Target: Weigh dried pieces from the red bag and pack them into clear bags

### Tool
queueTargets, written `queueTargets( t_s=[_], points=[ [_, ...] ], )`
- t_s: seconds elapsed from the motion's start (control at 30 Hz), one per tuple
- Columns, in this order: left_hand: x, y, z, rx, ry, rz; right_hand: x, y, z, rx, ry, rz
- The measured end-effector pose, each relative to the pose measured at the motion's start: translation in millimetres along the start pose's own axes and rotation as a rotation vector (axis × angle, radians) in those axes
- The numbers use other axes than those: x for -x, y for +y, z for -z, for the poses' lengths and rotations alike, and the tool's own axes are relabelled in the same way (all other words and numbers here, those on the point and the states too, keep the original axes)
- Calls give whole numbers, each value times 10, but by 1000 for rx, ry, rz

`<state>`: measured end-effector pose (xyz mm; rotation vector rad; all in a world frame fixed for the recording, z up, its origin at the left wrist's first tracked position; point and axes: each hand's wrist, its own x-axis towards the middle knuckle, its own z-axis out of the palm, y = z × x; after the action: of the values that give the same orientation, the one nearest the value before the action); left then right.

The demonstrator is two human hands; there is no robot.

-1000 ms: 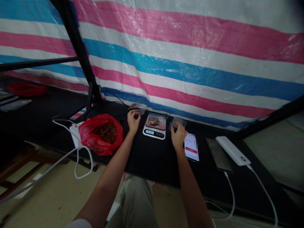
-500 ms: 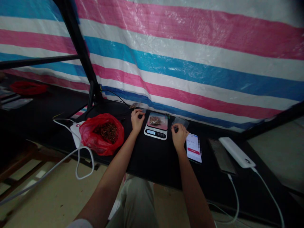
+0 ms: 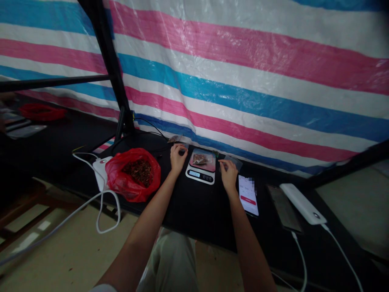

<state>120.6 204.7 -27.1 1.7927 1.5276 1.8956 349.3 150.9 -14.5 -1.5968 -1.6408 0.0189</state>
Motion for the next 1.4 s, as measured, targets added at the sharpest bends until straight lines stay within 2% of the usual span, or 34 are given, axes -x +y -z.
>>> queueTargets(
  t_s=[0.1, 0.27, 0.33, 0.53, 0.7, 1.2, 1.4],
  points=[
    [5, 48, -1, 23, -100, -14, -211, 80, -57, -61, -149, 51],
    [39, 127, -17, 37, -506, -159, -426, 37, -140, -18, -327, 119],
    [47, 137, -26, 12, -580, -192, -443, -30, -147, 60, -372, 101],
    [47, 108, -42, -23, -582, -171, -439, -215, -93, 200, -474, 117],
    [54, 116, -45, -36, -584, -176, -386, -268, -130, 293, -416, 157],
    [63, 91, -50, -32, -578, -191, -274, -284, -181, 328, -328, 269],
    [65, 81, -51, -19, -583, -166, -295, -244, -164, 212, -376, 328]
  ],
)
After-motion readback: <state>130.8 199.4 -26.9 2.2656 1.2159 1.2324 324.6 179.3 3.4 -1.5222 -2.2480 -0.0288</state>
